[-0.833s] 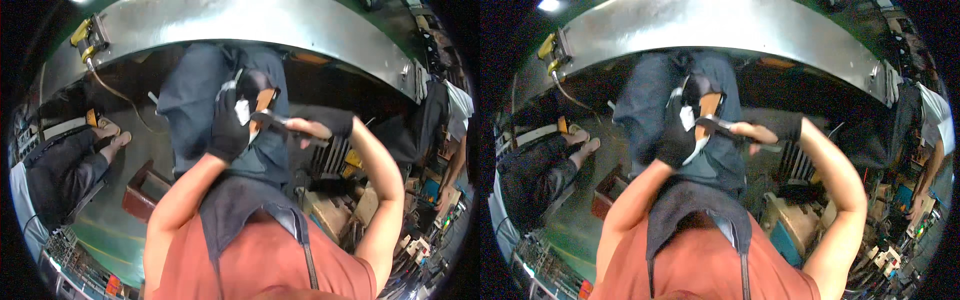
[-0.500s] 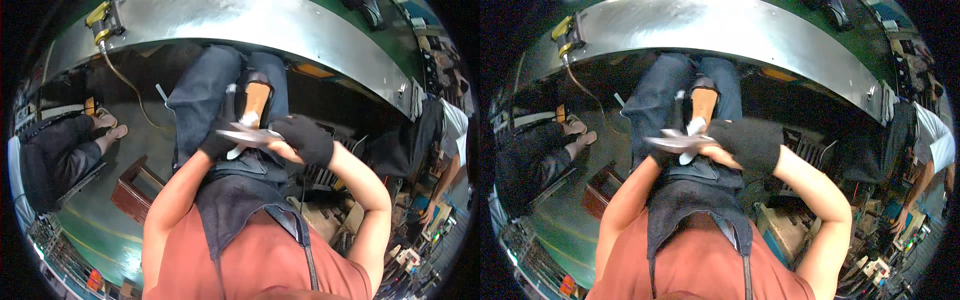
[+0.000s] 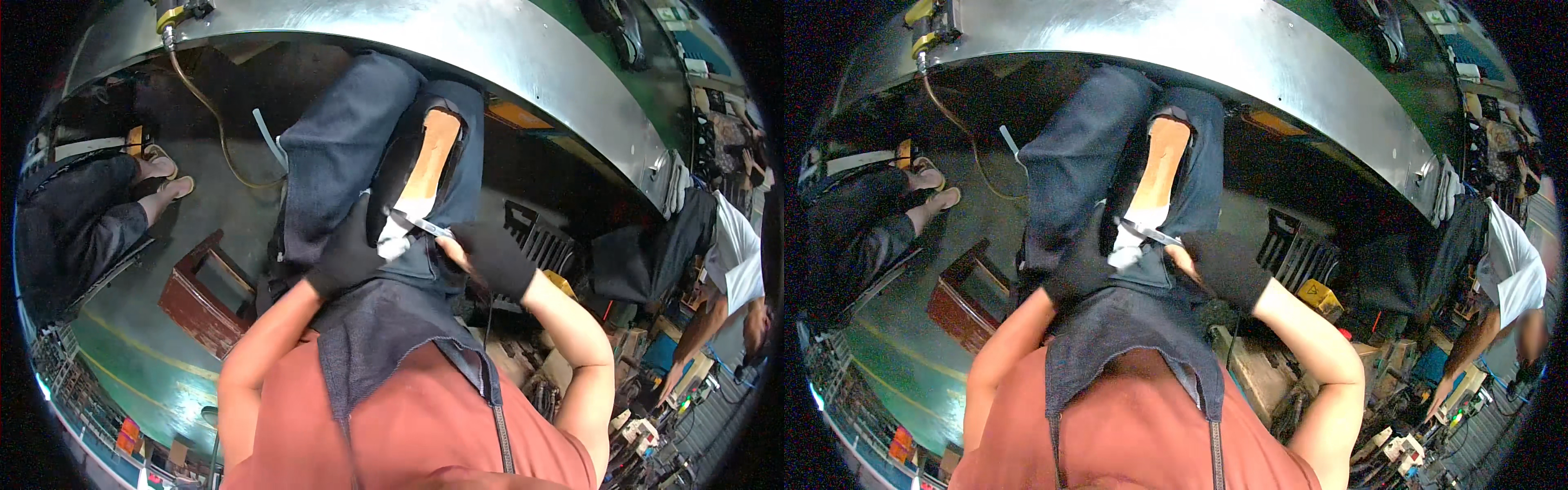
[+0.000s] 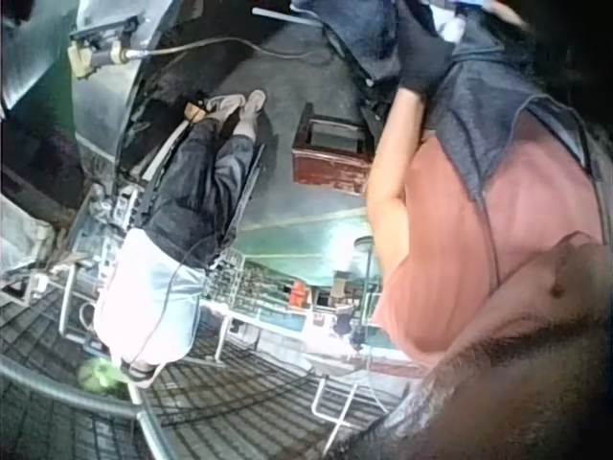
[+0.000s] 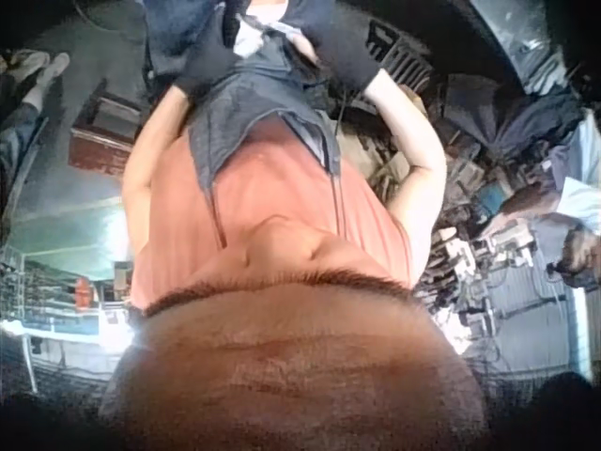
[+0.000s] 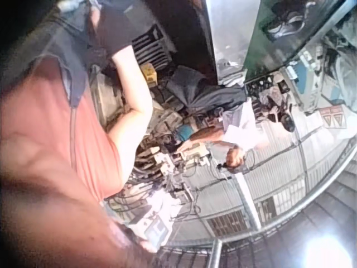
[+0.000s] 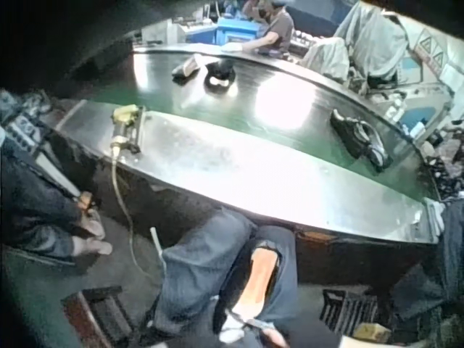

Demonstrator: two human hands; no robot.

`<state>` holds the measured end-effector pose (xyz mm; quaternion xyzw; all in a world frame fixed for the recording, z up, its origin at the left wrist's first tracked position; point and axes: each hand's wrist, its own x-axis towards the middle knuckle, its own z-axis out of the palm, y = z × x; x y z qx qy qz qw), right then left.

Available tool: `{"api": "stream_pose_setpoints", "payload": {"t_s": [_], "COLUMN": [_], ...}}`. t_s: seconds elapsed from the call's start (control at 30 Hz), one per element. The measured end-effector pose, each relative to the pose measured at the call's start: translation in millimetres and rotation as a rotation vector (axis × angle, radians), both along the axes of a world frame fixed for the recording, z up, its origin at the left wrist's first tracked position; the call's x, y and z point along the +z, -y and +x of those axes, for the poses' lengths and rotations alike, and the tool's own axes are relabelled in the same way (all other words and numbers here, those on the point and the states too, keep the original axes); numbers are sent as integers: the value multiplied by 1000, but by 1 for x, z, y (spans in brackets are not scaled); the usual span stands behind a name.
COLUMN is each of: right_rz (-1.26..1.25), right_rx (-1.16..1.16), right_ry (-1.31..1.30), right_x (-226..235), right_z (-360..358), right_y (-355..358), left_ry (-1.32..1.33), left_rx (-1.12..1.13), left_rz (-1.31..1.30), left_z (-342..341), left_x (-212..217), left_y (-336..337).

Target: The person scrapes the soles of black shoes using a metal scraper while seated on the floor. They repeatedly pick up shoes from a curved metal workbench, scrape the soles, and place them back down. The process is repeated for multiple shoes throughout the clip.

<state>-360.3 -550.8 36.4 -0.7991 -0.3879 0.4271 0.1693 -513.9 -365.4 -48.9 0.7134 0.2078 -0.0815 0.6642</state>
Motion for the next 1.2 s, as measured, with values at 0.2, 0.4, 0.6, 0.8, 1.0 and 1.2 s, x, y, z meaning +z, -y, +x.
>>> {"api": "stream_pose_setpoints", "payload": {"t_s": [0.2, 0.4, 0.6, 0.8, 1.0, 1.2], "right_rz": [44, -143, 192, 177, 315, 463], "right_rx": [-19, 125, 128, 127, 296, 330], "right_ry": [58, -120, 92, 4, 185, 165], "right_x": [-38, 51, -2, 40, 0, -16], "right_z": [-7, 35, 21, -3, -9, -11], "right_y": [22, -12, -12, -11, -17, -9], "left_ry": [33, 2, 245, 112, -74, -20], "left_rx": [106, 226, -14, -56, -72, -127], "left_rz": [-216, 104, -129, -10, 70, 124], "left_z": [25, 28, 17, 10, 28, 14], "left_x": [-23, -35, -17, -24, 9, -10], "left_y": [6, 17, 2, 1, 3, 1]}}
